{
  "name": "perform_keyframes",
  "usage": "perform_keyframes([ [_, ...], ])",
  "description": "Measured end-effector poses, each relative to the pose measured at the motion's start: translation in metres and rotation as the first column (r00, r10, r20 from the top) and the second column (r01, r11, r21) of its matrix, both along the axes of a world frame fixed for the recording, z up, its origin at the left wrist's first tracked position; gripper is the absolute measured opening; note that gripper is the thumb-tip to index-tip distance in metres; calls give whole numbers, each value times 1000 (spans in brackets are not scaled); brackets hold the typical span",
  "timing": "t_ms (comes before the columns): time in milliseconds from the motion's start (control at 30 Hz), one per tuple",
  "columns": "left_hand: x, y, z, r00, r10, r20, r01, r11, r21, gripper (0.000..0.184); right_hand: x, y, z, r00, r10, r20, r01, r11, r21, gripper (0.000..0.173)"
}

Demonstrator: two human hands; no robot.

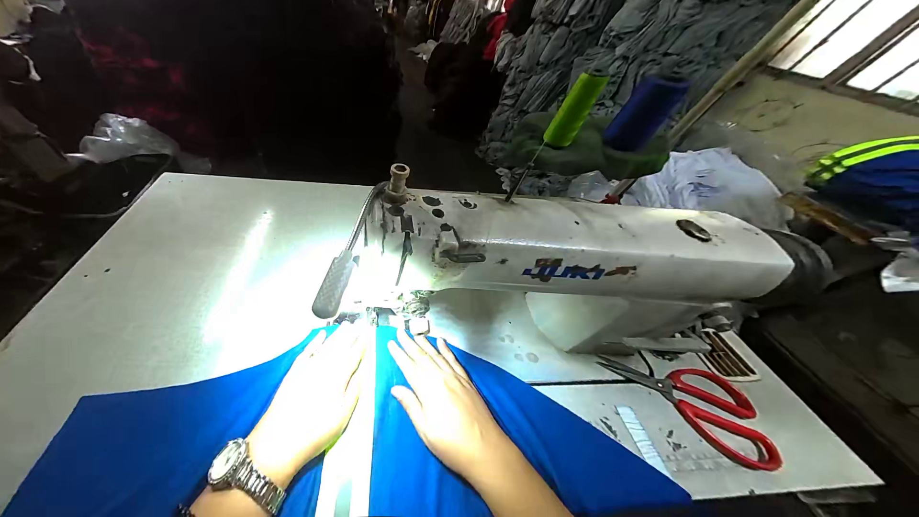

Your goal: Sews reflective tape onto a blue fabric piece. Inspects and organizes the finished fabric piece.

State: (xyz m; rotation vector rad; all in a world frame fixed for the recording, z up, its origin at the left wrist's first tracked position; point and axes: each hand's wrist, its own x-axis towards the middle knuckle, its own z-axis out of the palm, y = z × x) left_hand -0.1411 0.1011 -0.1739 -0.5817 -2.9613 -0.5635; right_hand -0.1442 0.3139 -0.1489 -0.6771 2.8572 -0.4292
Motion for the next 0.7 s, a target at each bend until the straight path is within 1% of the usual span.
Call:
perform_keyframes([
  [100, -3, 0, -1, 1000, 7, -21, -7, 1000, -4, 53, -4, -1, 1, 1000, -4, 7, 4, 1000, 12, 56],
  [333, -5, 2, 1, 1000, 17, 15, -17, 1000, -12, 54, -5, 0, 2, 1000, 6, 22, -6, 1000, 12, 56],
  [433, -4, 2, 7, 996, 21, 85, -18, 999, -29, 56, -7, 0, 2, 1000, 10, 26, -11, 1000, 14, 56],
  [500, -4, 3, 10, 994, 25, 105, -23, 1000, -18, 57, -7, 1, 1, 1000, 14, 6, -14, 1000, 7, 55],
  [633, -8, 4, 2, 999, 31, 16, -31, 999, -9, 56, -13, 1, 0, 1000, 28, -5, -28, 999, 26, 55],
  [700, -14, 5, 9, 996, 30, 80, -29, 999, -22, 57, -20, 1, 3, 999, 39, 26, -40, 998, 42, 55],
])
